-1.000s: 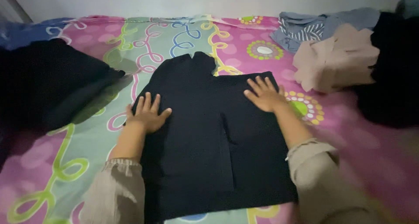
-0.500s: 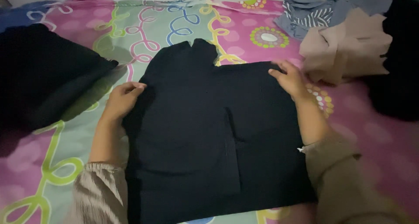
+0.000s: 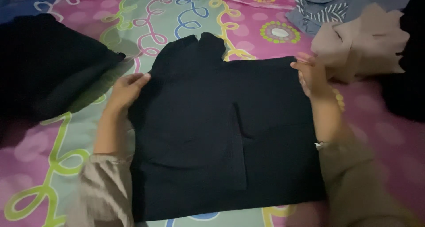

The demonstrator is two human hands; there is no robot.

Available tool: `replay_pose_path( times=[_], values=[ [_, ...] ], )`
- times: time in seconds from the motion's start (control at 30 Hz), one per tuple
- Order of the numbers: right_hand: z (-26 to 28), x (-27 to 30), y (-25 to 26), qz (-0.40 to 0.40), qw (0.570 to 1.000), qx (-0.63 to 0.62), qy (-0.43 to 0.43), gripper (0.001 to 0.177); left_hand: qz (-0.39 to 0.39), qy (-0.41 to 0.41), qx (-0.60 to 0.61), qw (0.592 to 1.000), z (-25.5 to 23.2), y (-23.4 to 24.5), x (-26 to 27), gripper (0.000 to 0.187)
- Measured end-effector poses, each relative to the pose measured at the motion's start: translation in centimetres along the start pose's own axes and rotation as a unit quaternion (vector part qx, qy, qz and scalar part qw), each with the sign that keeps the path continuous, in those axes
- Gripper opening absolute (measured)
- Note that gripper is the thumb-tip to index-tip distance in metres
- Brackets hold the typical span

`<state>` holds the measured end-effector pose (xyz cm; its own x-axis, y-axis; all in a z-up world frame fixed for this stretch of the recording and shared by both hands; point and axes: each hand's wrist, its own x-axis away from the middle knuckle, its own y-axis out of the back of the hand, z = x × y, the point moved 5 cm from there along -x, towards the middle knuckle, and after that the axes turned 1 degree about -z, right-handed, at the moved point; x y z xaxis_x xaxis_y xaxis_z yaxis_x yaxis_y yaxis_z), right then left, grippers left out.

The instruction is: Folding a black t-shirt on a bed.

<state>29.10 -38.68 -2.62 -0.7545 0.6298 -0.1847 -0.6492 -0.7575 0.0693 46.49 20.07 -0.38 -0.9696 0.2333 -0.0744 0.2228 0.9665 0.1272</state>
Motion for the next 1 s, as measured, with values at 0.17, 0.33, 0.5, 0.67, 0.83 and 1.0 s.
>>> replay_pose_path(
  times=[0.17,0.33,0.5,0.67,0.83,1.0],
  values=[
    [0.8,0.4,-1.0,0.025,1.0,-0.018,-0.005,0.07,-0.021,-0.031,-0.125,0.991,-1.0,-1.0,1.0,0.04],
    [4.1,2.5,-2.7,-0.02,0.988,0.126,-0.081,0.079,-0.021,0.037,-0.043,0.998,1.1,-0.1,-0.5,0.022],
    [2.4,1.3,0.0,0.007,0.972,0.234,0.017,0.059,-0.006,0.032,-0.022,0.999,0.1,0.1,0.0,0.015],
    [6.0,2.7,0.5,0.09,0.943,0.305,0.101,0.04,-0.006,0.041,0.012,0.999,0.4,0.4,-0.4,0.01],
    [10.0,3.1,0.9,0.153,0.947,0.261,0.111,0.043,0.026,0.053,0.037,0.998,1.0,1.0,-0.9,0.015],
    [8.5,2.3,3.6,0.212,0.851,0.479,0.039,0.043,0.038,0.067,0.017,0.997,2.7,3.5,-2.0,0.009]
  ],
)
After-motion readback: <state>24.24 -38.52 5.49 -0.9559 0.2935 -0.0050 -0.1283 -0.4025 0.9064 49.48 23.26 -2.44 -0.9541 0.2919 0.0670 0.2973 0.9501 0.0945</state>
